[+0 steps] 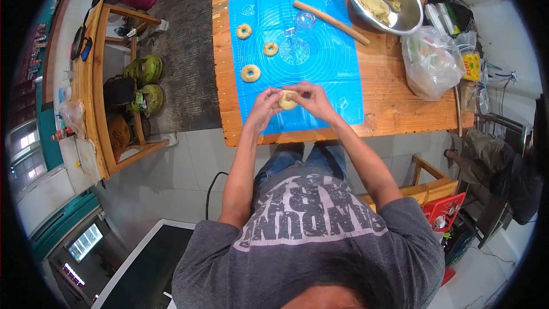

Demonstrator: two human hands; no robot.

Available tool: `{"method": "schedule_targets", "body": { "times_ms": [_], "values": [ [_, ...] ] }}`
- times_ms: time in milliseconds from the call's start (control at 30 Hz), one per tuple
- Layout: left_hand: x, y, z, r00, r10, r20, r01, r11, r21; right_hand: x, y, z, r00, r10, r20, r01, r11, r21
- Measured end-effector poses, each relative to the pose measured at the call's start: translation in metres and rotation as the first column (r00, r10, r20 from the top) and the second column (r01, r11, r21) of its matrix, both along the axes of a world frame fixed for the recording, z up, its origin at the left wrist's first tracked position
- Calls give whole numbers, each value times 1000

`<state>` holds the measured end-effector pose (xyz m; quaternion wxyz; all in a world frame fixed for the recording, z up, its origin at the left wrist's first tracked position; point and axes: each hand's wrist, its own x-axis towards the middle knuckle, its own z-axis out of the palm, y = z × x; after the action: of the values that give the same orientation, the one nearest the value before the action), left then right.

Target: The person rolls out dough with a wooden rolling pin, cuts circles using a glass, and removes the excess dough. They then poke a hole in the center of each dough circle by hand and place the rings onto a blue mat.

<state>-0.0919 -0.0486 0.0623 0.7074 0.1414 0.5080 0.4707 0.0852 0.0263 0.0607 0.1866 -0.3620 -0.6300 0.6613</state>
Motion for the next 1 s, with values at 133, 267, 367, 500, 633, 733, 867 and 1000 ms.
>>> {"method": "schedule_targets", "body": {
  "times_ms": [133, 267, 367, 500, 633, 733, 867, 1000],
  "values": [
    [-1, 0, 0, 997, 63, 52, -63, 998, -5, -9, -2, 0, 985, -121, -124, 114, 991, -63],
    [-3, -1, -3, 997, 24, -69, -20, 998, 64, -9, -1, 0, 995, -84, -53, 81, 995, -56],
    [-4, -1, -8, 992, 40, -117, -32, 997, 68, -7, 0, -15, 998, -63, -18, 61, 996, -59],
    [0, 5, -2, 966, 18, -258, 9, 994, 106, -10, 0, -13, 994, -94, -56, 90, 994, -68],
    [-4, 7, 4, 971, -53, -235, 60, 998, 23, -13, -2, -3, 993, -116, -6, 116, 993, 28],
    [-7, 7, 7, 974, -80, -211, 93, 994, 49, -14, 1, 2, 994, -107, 22, 107, 994, 5],
    [-10, 2, -4, 979, -118, -165, 131, 989, 69, -15, 3, -7, 994, -97, 59, 100, 994, -45],
    [-10, 4, -3, 995, -63, -72, 66, 997, 45, -17, 4, -19, 986, -147, -84, 143, 988, -56]
  ]
}}
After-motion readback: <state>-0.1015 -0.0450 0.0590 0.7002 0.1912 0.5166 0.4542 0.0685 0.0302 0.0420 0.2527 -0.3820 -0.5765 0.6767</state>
